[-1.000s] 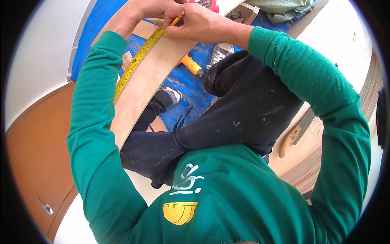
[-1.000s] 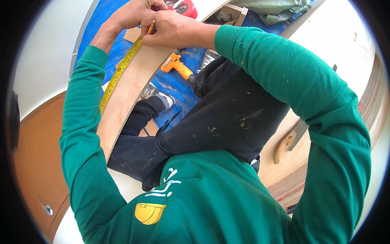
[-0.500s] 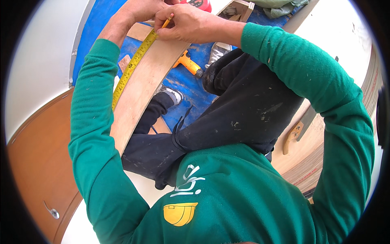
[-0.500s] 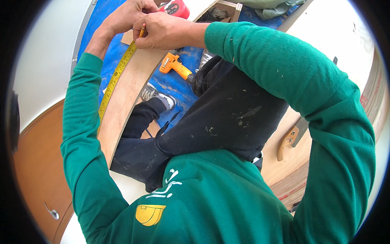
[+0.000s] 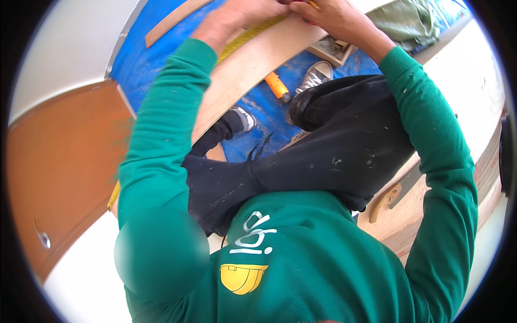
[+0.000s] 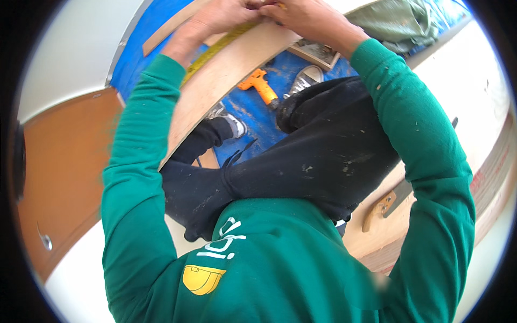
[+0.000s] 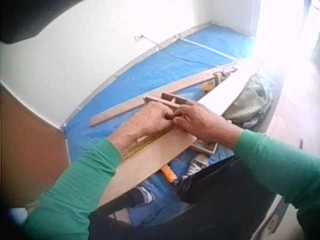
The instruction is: The person drills a hole in a wooden plank, measures and marks it with a tape measure and pencil, then cuts it with a hand saw. The person repeats measuring and cutting on another plank.
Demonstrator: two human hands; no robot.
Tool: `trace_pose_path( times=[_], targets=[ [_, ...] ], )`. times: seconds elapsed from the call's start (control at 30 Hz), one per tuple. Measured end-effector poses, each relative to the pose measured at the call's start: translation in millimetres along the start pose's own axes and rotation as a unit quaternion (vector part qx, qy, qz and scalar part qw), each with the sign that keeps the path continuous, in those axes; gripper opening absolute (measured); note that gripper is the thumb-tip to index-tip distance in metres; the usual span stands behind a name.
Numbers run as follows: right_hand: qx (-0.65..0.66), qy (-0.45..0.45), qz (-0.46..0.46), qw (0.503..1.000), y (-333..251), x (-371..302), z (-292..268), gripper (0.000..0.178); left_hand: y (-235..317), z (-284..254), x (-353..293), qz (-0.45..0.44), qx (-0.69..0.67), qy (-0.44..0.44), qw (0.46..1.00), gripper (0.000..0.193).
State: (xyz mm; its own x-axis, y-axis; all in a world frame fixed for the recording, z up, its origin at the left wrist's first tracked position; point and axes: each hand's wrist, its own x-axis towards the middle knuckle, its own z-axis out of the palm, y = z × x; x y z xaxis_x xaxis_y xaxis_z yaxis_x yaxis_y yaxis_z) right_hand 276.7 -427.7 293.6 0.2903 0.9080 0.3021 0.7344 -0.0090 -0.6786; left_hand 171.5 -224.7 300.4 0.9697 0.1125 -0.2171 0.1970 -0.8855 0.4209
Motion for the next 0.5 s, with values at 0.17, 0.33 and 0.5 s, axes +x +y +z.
trace_pose_path(
  times=[0.17,0.33,0.5],
  targets=[
    [-0.147,0.016,-0.046,0.988,12.9,-4.8,30.3,0.023,-12.2,24.1,-114.6,0.048,0.053,0.215,0.974,0.024],
    [-0.054,-0.026,-0.007,0.998,17.3,-7.6,29.0,0.024,-11.6,16.3,-262.0,-0.073,0.089,0.344,0.932,0.016],
    [-0.018,-0.068,-0.004,0.998,19.4,-11.6,20.8,0.018,4.7,10.0,-350.7,-0.151,0.119,0.382,0.904,0.008]
  ],
)
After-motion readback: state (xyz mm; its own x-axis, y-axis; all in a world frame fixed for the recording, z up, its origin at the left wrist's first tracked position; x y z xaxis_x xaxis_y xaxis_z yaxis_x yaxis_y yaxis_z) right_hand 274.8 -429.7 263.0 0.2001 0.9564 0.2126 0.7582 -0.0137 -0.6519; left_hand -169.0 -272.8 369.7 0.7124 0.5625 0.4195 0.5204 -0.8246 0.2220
